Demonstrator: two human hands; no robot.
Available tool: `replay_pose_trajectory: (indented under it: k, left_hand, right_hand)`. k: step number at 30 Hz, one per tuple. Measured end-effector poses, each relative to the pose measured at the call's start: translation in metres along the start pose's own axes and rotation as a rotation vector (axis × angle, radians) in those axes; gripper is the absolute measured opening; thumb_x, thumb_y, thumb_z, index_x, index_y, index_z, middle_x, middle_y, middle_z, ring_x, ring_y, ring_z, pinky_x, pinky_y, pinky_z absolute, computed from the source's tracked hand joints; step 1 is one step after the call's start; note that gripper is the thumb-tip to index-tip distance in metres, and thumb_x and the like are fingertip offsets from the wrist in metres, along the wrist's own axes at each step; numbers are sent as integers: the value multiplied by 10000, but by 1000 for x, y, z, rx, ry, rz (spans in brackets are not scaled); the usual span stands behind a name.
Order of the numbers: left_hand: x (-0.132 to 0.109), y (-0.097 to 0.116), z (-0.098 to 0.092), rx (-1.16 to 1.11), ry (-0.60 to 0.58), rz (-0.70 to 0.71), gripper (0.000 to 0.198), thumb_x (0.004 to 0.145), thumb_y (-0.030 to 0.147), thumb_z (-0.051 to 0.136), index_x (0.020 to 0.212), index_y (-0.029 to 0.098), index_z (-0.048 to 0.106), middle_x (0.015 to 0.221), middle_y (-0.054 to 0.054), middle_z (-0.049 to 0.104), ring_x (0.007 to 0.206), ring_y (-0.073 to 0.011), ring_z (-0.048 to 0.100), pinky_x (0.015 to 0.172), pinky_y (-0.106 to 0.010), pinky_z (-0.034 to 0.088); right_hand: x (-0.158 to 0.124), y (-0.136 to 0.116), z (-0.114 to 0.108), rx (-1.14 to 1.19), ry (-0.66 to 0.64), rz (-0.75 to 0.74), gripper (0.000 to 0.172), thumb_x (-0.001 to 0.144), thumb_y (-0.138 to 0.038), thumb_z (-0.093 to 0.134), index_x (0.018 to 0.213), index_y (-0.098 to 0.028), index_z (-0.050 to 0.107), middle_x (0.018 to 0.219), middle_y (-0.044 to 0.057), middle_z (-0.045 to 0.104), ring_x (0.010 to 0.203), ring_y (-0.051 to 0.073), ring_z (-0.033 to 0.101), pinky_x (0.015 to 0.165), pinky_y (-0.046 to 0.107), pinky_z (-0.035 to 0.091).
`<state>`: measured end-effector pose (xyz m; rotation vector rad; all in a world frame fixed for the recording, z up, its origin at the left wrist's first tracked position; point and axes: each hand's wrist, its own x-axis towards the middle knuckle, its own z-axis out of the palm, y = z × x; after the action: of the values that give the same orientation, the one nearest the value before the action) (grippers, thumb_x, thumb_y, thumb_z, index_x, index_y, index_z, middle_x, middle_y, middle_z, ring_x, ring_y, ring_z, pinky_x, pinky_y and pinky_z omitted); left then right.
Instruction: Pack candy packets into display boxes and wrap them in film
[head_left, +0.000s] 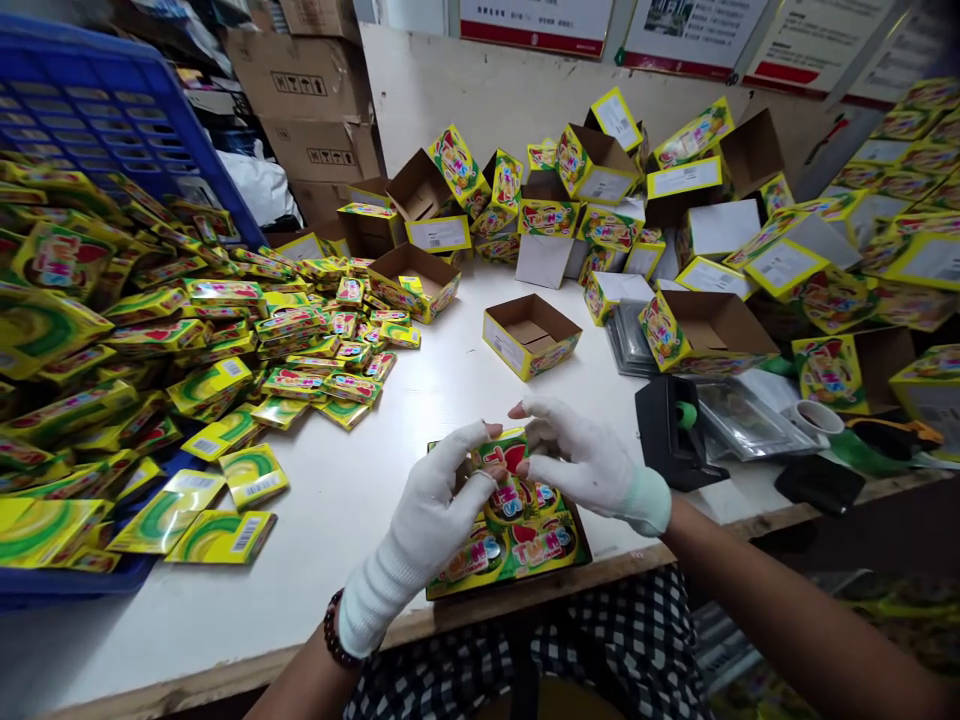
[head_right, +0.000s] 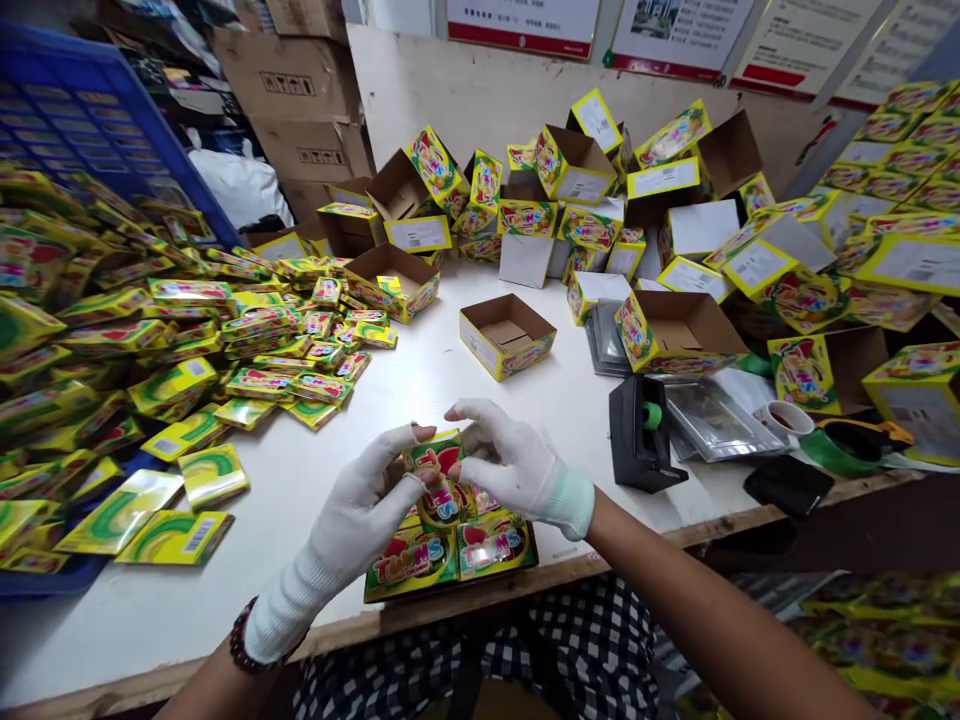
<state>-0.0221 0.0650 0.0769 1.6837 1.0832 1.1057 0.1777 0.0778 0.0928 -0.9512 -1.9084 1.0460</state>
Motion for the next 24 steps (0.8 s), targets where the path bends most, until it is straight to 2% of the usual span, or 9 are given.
replay_pose_trajectory:
  k: [3,6,8,11,14,15,17,21,24]
  left_hand:
    - [-5,-1,2,-63,-4,-30,304,866,236,592,1166,213,636,992,-42,700,752,-141,627,713,-266,544]
    - [-8,-1,3,-112,-5,-19,179,863,236,598,1023,197,669,937,-36,698,791,-150,643,729,-258,545]
    - [-11,-2,6,-119,18,-18,158,873,244,587,999,194,668,962,-42,698,856,-165,659,768,-267,552]
    - [-20,-5,16,-6,127,11,394,892,272,577,1280,205,555,1211,-88,650,1061,-212,649,926,-341,540]
    - [-32,-10,27,273,184,115,859,813,246,667,1535,203,204,1524,-165,395,1367,-305,453,1128,-465,405]
    - [-36,-12,29,338,169,136,958,784,221,684,1557,203,119,1565,-174,329,1414,-320,391,1153,-480,375]
    - [-41,-16,28,364,81,128,1006,771,189,672,1567,210,57,1579,-168,310,1432,-314,369,1155,-468,382]
    - [-42,-17,14,297,-164,76,919,800,203,640,1566,220,134,1548,-141,384,1394,-295,432,1150,-445,403]
    - [-39,-14,5,316,-210,154,898,800,192,632,1564,224,161,1546,-133,390,1399,-299,425,1165,-452,382]
  right_hand:
    - [-9,6,9,38,84,-22,296,856,-202,619,1131,-217,508,835,-15,646,707,103,609,651,240,510]
    - [-16,10,15,13,130,-46,220,840,-227,645,1038,-216,549,861,0,666,741,121,637,677,253,545]
    - [-19,9,19,-39,146,-54,218,839,-230,652,1035,-220,558,863,2,676,737,128,646,676,254,558]
    - [-22,4,24,-109,238,-64,219,864,-217,633,1073,-232,569,910,14,698,771,139,676,707,257,577]
    - [-25,-4,25,-237,306,-108,190,894,-214,608,1082,-233,590,955,34,717,816,152,699,737,255,584]
    - [-26,-6,23,-296,274,-146,190,905,-214,600,1094,-229,596,971,43,723,833,158,703,749,256,585]
    - [-27,-9,16,-396,157,-255,208,928,-212,576,1135,-219,599,1007,62,730,883,169,708,793,267,584]
    - [-25,-12,-4,-459,-60,-466,226,961,-216,531,1175,-210,604,1041,88,722,974,180,689,847,285,576]
    - [-22,-17,-12,-469,-163,-498,192,964,-205,530,1129,-210,628,1005,81,730,923,162,696,815,258,578]
